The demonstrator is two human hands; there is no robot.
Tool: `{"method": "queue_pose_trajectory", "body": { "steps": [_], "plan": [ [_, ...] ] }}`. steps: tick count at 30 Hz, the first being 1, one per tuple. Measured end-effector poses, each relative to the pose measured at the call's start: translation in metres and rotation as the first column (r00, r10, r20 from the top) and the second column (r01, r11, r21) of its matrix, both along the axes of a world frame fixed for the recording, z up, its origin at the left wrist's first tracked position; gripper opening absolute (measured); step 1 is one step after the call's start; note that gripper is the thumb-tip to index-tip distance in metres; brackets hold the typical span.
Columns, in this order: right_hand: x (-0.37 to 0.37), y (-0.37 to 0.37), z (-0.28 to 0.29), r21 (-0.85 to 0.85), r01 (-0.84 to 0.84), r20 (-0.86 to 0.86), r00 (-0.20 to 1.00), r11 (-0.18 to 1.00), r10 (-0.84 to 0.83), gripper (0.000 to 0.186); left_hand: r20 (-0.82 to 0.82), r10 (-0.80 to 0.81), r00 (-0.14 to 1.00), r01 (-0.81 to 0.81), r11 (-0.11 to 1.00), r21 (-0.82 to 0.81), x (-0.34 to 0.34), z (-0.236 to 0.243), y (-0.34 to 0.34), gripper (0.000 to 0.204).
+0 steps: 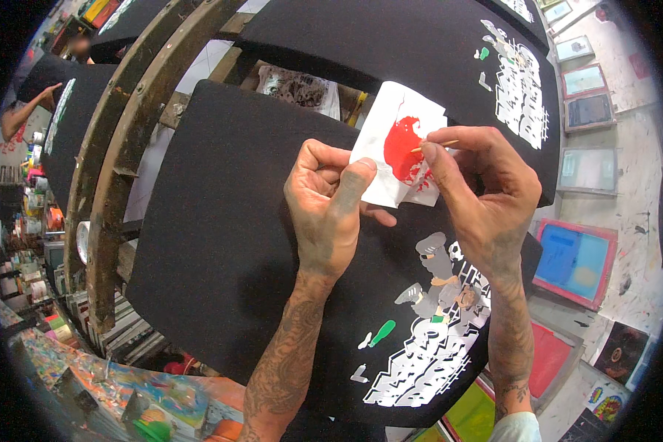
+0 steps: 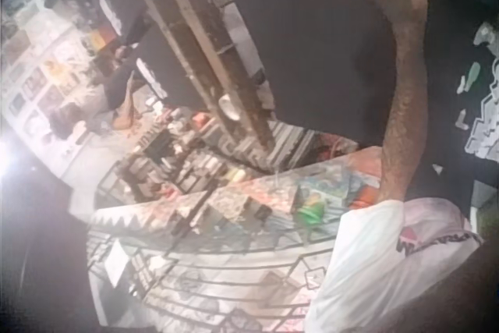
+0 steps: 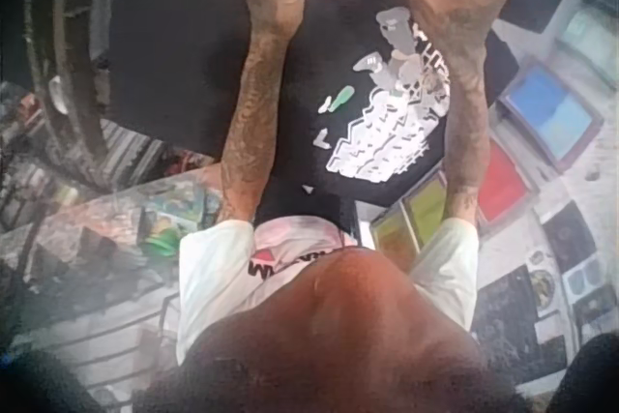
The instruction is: The person uses a small stick to apply red paint to details on a printed design on black t-shirts. They repeatedly dip the stick into a red paint reservoir on a paper palette and touch small areas of the design on multiple shirts laid out on a drying rack.
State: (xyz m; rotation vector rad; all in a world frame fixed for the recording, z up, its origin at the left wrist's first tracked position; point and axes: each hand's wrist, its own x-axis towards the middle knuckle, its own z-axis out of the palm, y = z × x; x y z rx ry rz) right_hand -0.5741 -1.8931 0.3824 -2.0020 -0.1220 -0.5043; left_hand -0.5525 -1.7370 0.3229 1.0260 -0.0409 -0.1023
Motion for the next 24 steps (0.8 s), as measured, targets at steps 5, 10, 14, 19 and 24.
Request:
{"method": "queue_pose_trajectory", "body": {
  "steps": [5, 10, 14, 19, 24],
  "plan": [
    [-0.001, -0.002, -0.002, 0.035, 0.026, 0.000, 1.000, 0.999, -0.026, 0.008, -0.032, 0.003, 0.999, -0.004, 1.000, -0.008, 0.000, 0.002, 0.002, 0.022],
    [-0.004, -0.003, 0.004, 0.172, 0.068, -0.065, 0.996, 0.983, -0.058, 0.009, -0.074, -0.035, 0.997, 0.035, 0.999, 0.006, 0.002, 0.004, 0.004, 0.025],
    [-0.007, -0.001, 0.008, 0.386, 0.101, -0.145, 0.988, 0.917, -0.047, 0.013, -0.100, -0.029, 0.995, 0.032, 0.999, 0.029, 0.001, 0.006, 0.006, 0.031],
    [-0.029, -0.019, 0.010, 0.615, 0.184, -0.199, 0.977, 0.767, -0.075, 0.017, -0.091, -0.016, 0.996, 0.025, 0.995, 0.093, 0.000, 0.004, 0.001, 0.039],
    [-0.099, -0.032, 0.000, 0.580, 0.344, -0.267, 0.937, 0.739, -0.227, 0.016, -0.034, 0.003, 0.999, 0.003, 0.984, 0.176, 0.001, -0.004, 0.007, 0.049]
  ]
}}
